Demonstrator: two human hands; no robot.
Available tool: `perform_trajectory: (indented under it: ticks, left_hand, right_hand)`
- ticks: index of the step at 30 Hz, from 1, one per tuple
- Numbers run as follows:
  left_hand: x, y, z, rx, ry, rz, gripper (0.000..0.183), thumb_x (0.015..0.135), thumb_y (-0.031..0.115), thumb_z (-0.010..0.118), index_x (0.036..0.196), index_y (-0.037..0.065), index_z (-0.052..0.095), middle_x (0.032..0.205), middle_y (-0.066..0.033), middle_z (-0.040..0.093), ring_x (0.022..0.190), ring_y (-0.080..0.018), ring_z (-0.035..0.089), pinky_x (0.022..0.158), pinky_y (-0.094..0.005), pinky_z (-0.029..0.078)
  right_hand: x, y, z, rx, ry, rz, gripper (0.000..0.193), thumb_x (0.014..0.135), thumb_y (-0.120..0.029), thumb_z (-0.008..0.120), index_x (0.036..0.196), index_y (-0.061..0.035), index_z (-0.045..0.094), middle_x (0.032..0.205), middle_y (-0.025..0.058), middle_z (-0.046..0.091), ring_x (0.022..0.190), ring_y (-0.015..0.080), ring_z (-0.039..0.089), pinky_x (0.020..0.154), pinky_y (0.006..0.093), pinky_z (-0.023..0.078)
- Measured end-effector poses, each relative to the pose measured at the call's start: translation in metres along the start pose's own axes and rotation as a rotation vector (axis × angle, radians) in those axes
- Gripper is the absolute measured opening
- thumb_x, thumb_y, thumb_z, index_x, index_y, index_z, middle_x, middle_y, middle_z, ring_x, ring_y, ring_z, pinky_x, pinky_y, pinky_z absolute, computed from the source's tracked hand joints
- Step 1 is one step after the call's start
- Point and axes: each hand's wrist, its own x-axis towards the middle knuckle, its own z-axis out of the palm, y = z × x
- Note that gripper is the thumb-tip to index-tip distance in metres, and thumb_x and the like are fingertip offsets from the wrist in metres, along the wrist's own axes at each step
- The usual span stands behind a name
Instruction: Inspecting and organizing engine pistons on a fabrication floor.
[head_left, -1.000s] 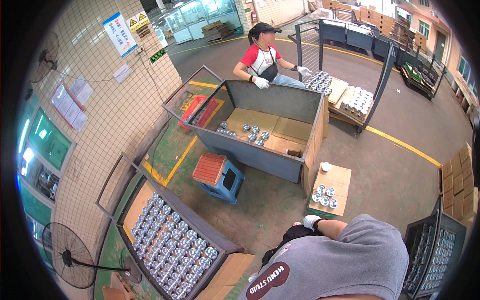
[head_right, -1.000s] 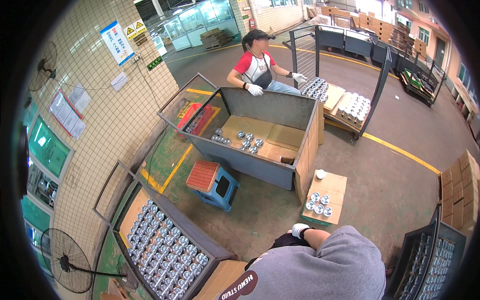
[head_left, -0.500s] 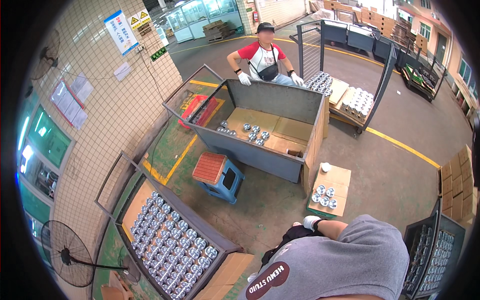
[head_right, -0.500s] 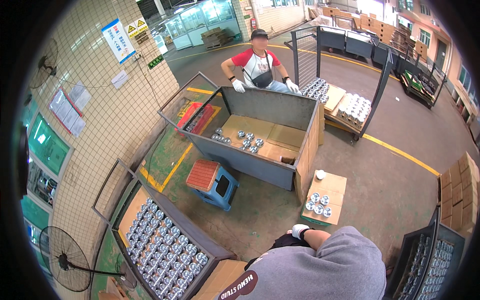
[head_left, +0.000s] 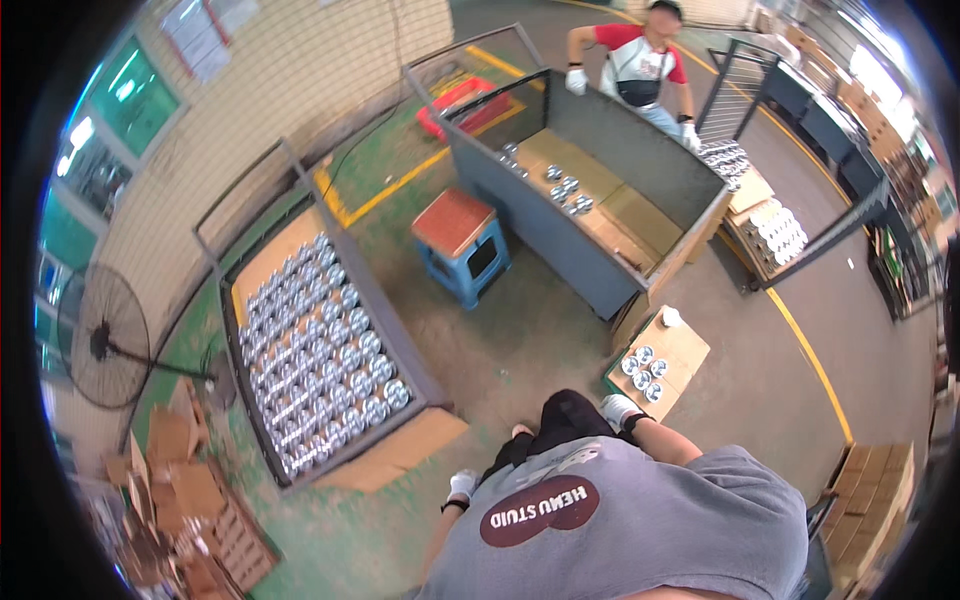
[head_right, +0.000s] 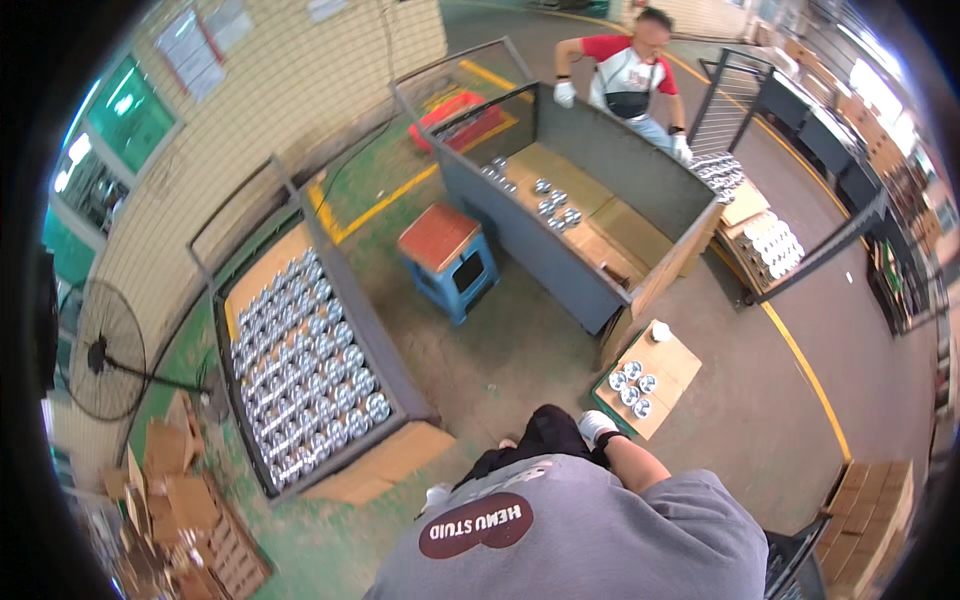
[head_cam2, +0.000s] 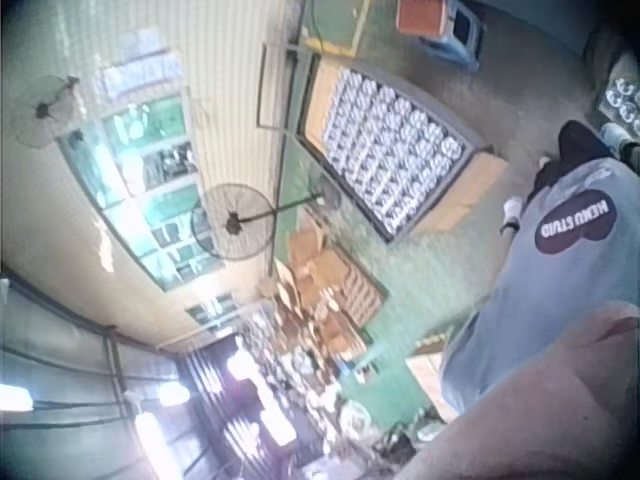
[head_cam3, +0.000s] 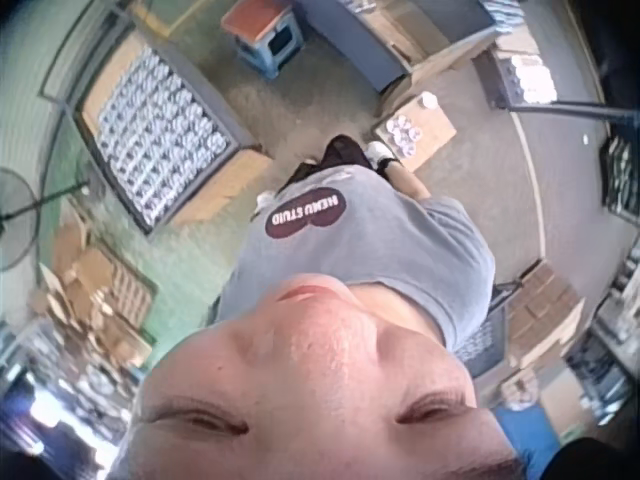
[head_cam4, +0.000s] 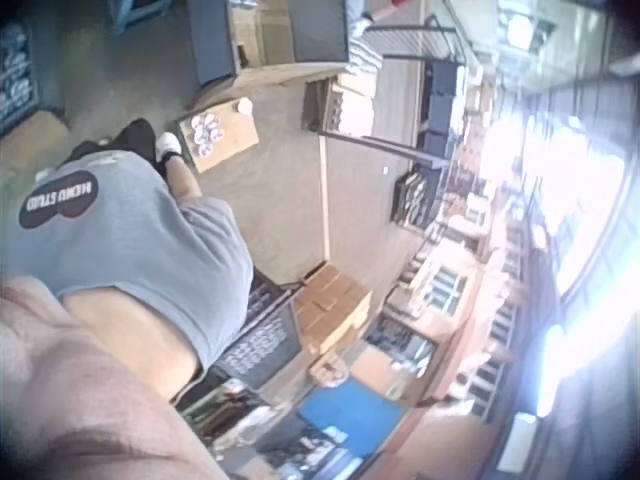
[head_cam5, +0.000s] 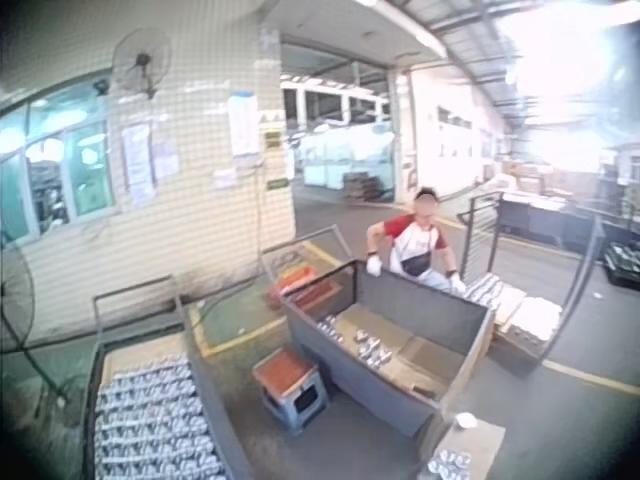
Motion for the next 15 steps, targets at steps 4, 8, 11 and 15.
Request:
perform_trajectory:
  ticks: [4,8,11,15]
  left_hand:
    - [0.012,-0.003,0.020,-0.039,0.059,0.073,0.031,0.087,0.031,0.049,0.089,0.011,0.073,0.099,-0.0157,0.069,0.093,-0.0333,0.067,0.079,-0.0437,0.054]
    - [0.063,0.001,-0.024,-0.233,0.163,-0.019,0.030,0.087,0.029,0.049,0.086,0.010,0.072,0.096,-0.0164,0.069,0.089,-0.0338,0.066,0.076,-0.0449,0.054]
    - [0.141,0.017,-0.115,0.049,0.337,0.092,0.028,0.086,0.029,0.050,0.088,0.010,0.072,0.094,-0.0159,0.069,0.088,-0.0335,0.066,0.076,-0.0443,0.054]
    - [0.197,0.015,-0.197,0.356,0.609,0.091,0.027,0.086,0.029,0.052,0.090,0.010,0.071,0.092,-0.0153,0.069,0.086,-0.0331,0.066,0.076,-0.0434,0.053]
  right_hand:
    - [0.000,0.017,-0.018,0.326,-0.071,0.200,0.026,0.084,-0.021,0.051,0.088,-0.0064,0.071,0.082,0.0167,0.069,0.080,0.0332,0.068,0.067,0.0399,0.052]
    - [0.023,0.021,-0.031,0.096,-0.070,0.162,0.026,0.080,-0.020,0.053,0.091,-0.0067,0.073,0.093,0.0162,0.070,0.086,0.0331,0.068,0.070,0.0413,0.053]
    - [0.059,0.027,-0.048,-0.046,-0.082,0.019,0.027,0.077,-0.019,0.054,0.093,-0.0072,0.073,0.096,0.0161,0.069,0.091,0.0325,0.067,0.075,0.0404,0.053]
    - [0.117,0.030,-0.076,-0.103,-0.029,-0.077,0.015,0.074,-0.016,0.060,0.082,-0.0108,0.072,0.081,0.0112,0.069,0.077,0.0305,0.068,0.065,0.0373,0.054]
